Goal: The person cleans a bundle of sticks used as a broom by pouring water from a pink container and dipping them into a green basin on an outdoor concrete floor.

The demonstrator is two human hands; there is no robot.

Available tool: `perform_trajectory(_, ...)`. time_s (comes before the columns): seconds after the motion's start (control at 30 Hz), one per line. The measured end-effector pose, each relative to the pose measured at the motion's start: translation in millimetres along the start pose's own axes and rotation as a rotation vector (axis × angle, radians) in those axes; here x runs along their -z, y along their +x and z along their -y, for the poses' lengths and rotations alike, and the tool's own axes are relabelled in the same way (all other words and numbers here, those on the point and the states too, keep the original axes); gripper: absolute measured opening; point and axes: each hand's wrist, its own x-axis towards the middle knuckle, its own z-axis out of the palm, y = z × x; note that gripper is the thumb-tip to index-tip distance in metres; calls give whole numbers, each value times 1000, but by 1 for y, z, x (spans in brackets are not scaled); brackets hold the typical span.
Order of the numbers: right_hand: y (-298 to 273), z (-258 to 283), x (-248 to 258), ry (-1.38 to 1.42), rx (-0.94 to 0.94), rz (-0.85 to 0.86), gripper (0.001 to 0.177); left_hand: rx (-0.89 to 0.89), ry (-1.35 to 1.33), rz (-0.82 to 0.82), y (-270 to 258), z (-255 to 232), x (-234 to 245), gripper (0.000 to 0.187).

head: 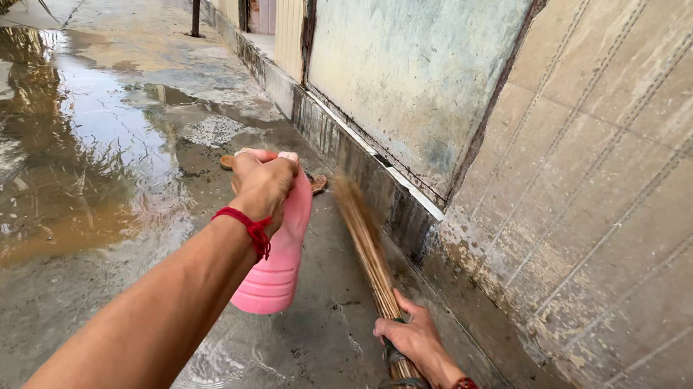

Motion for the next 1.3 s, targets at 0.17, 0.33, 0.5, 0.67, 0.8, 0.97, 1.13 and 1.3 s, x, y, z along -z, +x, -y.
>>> perform_trajectory(0.17,-10,-13,-25,90,-80,153,100,-2,-143,106,-3,10,29,31)
perform_trajectory(0.33,-10,7,-7,92,-17,86,98,33,-52,97,-19,9,41,23)
perform_trajectory(0.5,-7,-28,-59,-130,-39,-55,87,32,34,127,-38,5,41,23)
perform_trajectory(0.67,-73,24,-41,-195,-43,259,93,50,-37,178,-50,-2,42,24)
perform_trajectory(0.8,-99,41,-10,-768,333,-63,86,-34,-78,197,-63,-13,27,26)
perform_trajectory(0.97,-82,20,80,-1034,52,-236,76,-276,199,181,-73,-41,1,30)
perform_trajectory(1.13,-107,10,116,-1156,219,-153,96,-472,369,249,-56,-74,-48,23)
perform_trajectory(1.3,-137,71,135,-1334,191,-90,92,-777,566,236,-54,-90,-148,26)
